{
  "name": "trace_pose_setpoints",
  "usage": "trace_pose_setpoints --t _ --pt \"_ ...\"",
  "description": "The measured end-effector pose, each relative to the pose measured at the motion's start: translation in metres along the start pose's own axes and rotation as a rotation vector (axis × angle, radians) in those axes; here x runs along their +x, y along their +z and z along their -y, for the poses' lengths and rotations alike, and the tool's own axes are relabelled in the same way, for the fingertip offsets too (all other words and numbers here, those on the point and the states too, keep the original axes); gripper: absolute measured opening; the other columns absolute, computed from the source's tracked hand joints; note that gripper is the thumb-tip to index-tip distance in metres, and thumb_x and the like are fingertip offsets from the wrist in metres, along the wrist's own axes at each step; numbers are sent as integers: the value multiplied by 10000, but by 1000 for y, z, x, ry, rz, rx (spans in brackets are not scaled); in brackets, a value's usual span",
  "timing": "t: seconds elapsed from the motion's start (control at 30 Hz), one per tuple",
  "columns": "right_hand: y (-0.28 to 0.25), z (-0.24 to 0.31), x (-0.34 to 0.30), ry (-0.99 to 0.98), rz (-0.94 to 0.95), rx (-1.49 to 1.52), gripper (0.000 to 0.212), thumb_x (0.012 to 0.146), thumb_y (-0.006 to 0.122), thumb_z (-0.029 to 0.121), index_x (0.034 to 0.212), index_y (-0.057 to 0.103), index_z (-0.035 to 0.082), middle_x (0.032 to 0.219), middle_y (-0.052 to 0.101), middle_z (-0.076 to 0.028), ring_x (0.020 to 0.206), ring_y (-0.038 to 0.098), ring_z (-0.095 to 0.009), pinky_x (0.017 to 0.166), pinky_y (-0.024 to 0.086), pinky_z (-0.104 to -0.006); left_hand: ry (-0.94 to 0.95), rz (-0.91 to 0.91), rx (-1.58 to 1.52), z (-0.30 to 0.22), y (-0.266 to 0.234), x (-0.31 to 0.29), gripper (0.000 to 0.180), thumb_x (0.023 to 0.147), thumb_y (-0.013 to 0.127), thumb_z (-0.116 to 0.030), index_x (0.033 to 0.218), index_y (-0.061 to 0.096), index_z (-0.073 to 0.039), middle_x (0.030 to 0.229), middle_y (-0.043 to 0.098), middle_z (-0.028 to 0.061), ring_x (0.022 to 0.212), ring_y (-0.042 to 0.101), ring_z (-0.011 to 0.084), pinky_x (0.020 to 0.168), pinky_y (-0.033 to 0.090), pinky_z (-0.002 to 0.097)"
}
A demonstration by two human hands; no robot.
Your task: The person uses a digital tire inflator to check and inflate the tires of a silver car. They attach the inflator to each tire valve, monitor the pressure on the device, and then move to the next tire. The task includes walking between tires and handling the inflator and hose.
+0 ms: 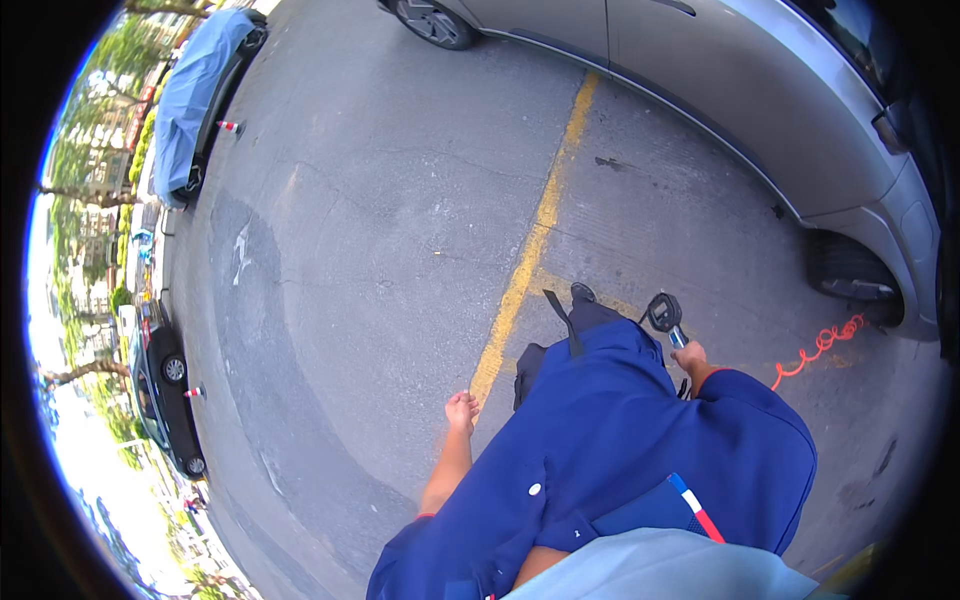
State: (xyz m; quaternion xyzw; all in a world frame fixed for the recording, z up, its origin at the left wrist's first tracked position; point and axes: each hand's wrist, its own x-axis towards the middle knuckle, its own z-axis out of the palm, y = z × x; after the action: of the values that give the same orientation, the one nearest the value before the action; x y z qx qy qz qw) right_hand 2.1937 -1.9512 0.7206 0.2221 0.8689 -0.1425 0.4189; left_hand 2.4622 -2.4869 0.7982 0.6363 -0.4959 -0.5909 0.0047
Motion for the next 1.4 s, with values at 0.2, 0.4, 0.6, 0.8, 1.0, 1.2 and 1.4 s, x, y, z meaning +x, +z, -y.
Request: trace_pose_setpoints --t 0.2,0.4,0.6,0.8,1.0,1.2,1.4 --pt "35 175 -25 1 -59 176 509 660 786 332 1049 708 12 1081 679 -233 1022 664 -352 884 533 -414 -17 231 344 -82 -83 83 198 935 622 -210 995 598 -23 797 638 77 646 607 179 551 512 304" --pt "136 351 -65 -13 -284 439 567 653 749 328 1109 645 7 1041 684 -232 988 665 -371 866 529 -434 -49 381 505 -216 -140 313 202 935 605 -216 993 597 -22 823 633 81 683 603 181 582 508 311" --pt "234 556 -148 37 -291 592 679 635 783 371 1187 628 7 1140 657 -239 1085 630 -368 936 501 -419 22 199 361 -482 -197 522 207 935 588 -221 991 597 -22 849 628 86 721 599 184 614 503 317" --pt "251 725 -159 -32 -295 622 606 647 747 414 1126 658 52 1050 684 -214 1025 650 -374 885 511 -436 393 368 190 -742 -132 640 241 945 598 -247 1062 608 -37 857 639 48 717 606 141 576 500 268" --pt "229 889 -94 -127 -299 566 541 624 746 334 1056 672 17 986 686 -235 944 671 -363 827 531 -430 227 398 261 -826 -64 733 257 940 625 -265 1090 617 -57 893 658 47 738 624 151 609 526 277" --pt "204 1102 -69 -183 -108 517 582 619 730 306 1122 664 20 1006 700 -215 965 682 -350 859 528 -406 -54 326 223 -851 -145 809 160 929 610 -174 1028 618 -48 816 661 79 656 637 177 527 528 300" --pt "161 1307 -46 -370 -172 491 591 621 726 292 1136 639 15 966 697 -221 934 681 -361 843 524 -409 -212 150 406 -943 -178 922 114 943 558 -132 968 602 -31 756 641 94 591 619 183 459 500 317"
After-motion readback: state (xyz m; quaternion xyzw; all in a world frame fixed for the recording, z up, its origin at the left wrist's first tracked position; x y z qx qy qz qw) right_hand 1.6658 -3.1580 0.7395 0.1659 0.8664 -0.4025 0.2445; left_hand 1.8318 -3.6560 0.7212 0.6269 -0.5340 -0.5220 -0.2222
